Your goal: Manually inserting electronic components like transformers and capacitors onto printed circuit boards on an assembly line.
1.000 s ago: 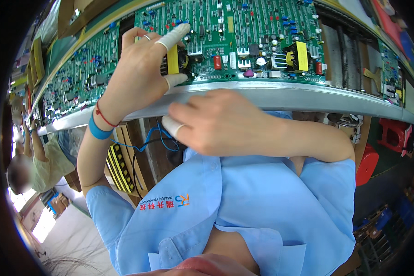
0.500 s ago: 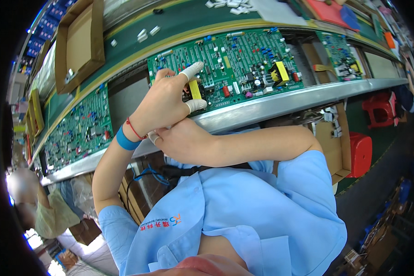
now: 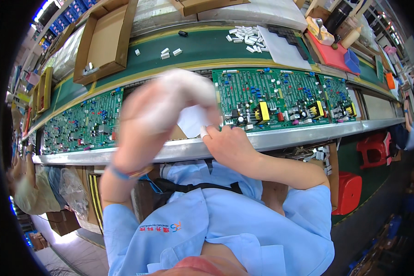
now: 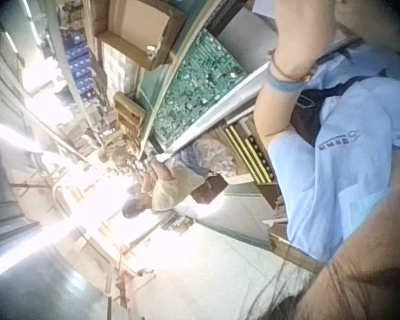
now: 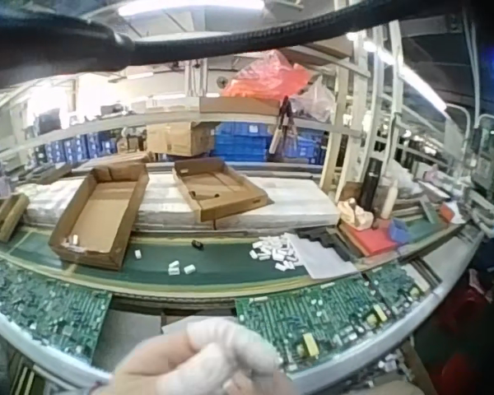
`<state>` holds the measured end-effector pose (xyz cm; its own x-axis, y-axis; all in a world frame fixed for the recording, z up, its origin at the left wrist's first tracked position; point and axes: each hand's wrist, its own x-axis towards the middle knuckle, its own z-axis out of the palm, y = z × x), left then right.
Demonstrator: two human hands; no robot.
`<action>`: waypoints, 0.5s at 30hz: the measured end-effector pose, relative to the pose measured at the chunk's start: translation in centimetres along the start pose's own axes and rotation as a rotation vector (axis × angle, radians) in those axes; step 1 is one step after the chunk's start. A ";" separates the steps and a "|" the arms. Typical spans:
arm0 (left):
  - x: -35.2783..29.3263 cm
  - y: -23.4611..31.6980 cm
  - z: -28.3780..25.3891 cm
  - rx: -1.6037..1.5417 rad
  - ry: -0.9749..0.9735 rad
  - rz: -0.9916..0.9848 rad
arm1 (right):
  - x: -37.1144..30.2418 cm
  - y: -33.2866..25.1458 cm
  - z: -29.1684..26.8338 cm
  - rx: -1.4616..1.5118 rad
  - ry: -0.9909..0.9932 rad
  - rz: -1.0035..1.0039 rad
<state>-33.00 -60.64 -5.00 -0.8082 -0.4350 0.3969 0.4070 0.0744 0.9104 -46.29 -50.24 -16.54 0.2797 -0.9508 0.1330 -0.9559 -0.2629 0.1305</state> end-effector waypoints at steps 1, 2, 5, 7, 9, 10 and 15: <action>0.1 0.3 -1.1 -0.032 -0.004 0.007 | 0.0 0.8 0.2 -0.015 -0.028 0.010; 0.4 0.2 -1.5 -0.079 0.000 0.012 | -0.1 1.7 0.5 -0.017 -0.048 0.044; -0.6 3.7 -2.4 -0.072 0.102 0.086 | 0.7 2.9 0.3 -0.019 0.058 0.011; -2.1 5.3 -2.6 -0.097 0.133 0.117 | 0.0 2.3 0.6 -0.008 0.008 0.014; -3.9 6.7 -3.0 -0.107 0.147 0.141 | -0.4 2.0 1.1 -0.002 0.011 0.040; -4.5 7.4 -3.2 -0.103 0.155 0.161 | -0.7 2.3 1.4 -0.016 0.022 0.061; -7.6 11.3 -3.9 -0.089 0.191 0.189 | -3.5 4.0 1.2 -0.070 -0.057 0.223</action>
<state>-20.57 -59.96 1.81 -0.6234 -0.5825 0.5216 0.5854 0.0946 0.8052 -51.23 -48.20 -17.62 0.0547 -0.9924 0.1105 -0.9844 -0.0351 0.1722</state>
